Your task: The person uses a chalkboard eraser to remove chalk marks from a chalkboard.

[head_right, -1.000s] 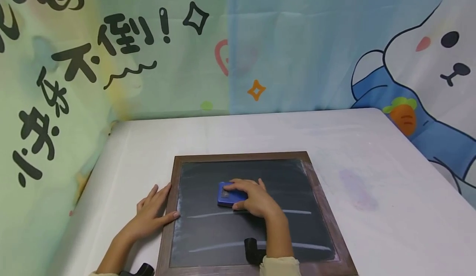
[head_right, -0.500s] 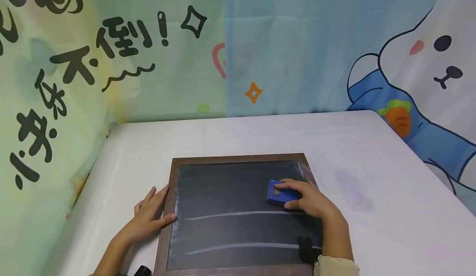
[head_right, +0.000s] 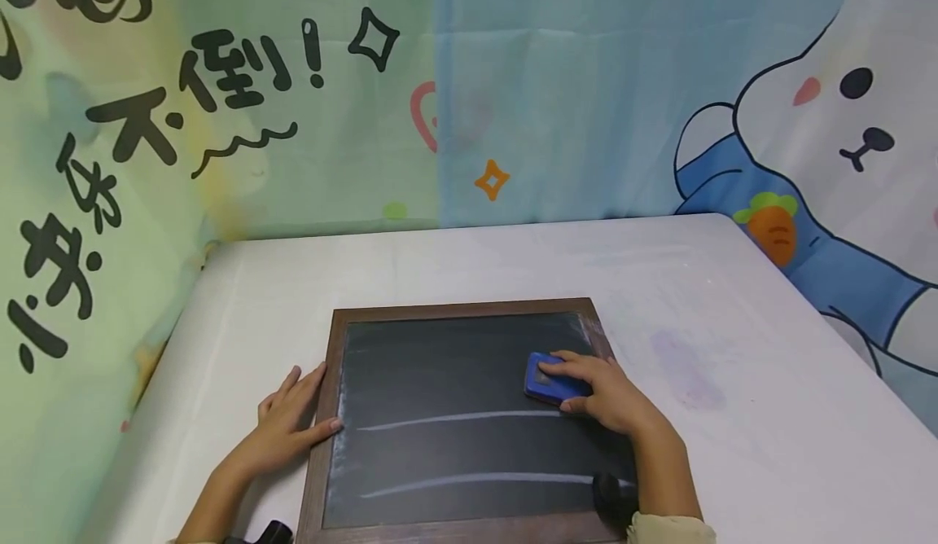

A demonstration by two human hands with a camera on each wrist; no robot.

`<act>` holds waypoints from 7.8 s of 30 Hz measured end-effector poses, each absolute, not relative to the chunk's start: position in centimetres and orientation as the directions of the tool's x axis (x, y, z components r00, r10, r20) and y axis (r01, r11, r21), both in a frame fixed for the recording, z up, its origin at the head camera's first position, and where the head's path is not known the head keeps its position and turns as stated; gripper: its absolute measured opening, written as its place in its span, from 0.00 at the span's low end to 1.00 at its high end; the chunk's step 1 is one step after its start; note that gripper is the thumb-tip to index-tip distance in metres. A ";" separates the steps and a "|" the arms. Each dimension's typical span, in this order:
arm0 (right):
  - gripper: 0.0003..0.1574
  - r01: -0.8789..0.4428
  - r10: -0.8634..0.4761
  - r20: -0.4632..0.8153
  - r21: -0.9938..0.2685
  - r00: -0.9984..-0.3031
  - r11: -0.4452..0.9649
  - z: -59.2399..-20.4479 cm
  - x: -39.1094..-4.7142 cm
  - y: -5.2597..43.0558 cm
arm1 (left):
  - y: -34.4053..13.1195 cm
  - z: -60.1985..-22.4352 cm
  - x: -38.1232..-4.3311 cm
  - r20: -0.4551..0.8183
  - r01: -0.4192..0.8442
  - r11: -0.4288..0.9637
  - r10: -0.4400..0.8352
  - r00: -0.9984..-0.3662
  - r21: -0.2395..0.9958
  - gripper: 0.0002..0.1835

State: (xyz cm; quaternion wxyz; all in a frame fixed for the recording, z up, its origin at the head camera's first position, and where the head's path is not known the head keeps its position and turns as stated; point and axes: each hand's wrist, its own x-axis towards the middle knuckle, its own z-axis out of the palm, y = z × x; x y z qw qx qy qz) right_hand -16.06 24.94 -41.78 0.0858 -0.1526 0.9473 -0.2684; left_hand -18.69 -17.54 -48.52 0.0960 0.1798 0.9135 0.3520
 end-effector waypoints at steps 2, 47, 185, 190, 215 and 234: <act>0.33 -0.236 -0.335 -0.096 -0.533 -0.937 0.812 -41.8 -15.8 24.9 | -17.6 -48.5 -18.7 -0.052 0.260 0.686 0.398 -0.916 0.680 0.46; 0.32 -0.397 -0.556 -0.184 -0.525 -0.811 0.753 -41.1 -17.4 10.7 | -18.2 -48.4 -19.5 -0.064 0.258 0.698 0.400 -0.914 0.668 0.46; 0.32 -0.496 -0.600 -0.012 -0.549 -0.800 0.673 -43.7 -9.9 3.3 | -17.8 -48.8 -19.1 0.023 0.307 0.659 0.402 -0.915 0.687 0.35; 0.33 -0.468 -0.581 -0.013 -0.579 -0.813 0.667 -43.7 -9.6 4.5 | -18.1 -48.7 -18.8 0.010 0.296 0.671 0.396 -0.918 0.680 0.37; 0.36 -0.331 -0.366 0.042 -0.531 -0.930 0.780 -43.7 -6.2 26.1 | -17.8 -48.3 -17.2 -0.023 0.259 0.647 0.393 -0.919 0.717 0.40; 0.51 0.319 0.280 -0.179 -0.256 -0.943 0.912 -43.1 -15.6 35.9 | -16.2 -50.1 -16.8 -0.054 0.225 0.651 0.379 -0.924 0.725 0.41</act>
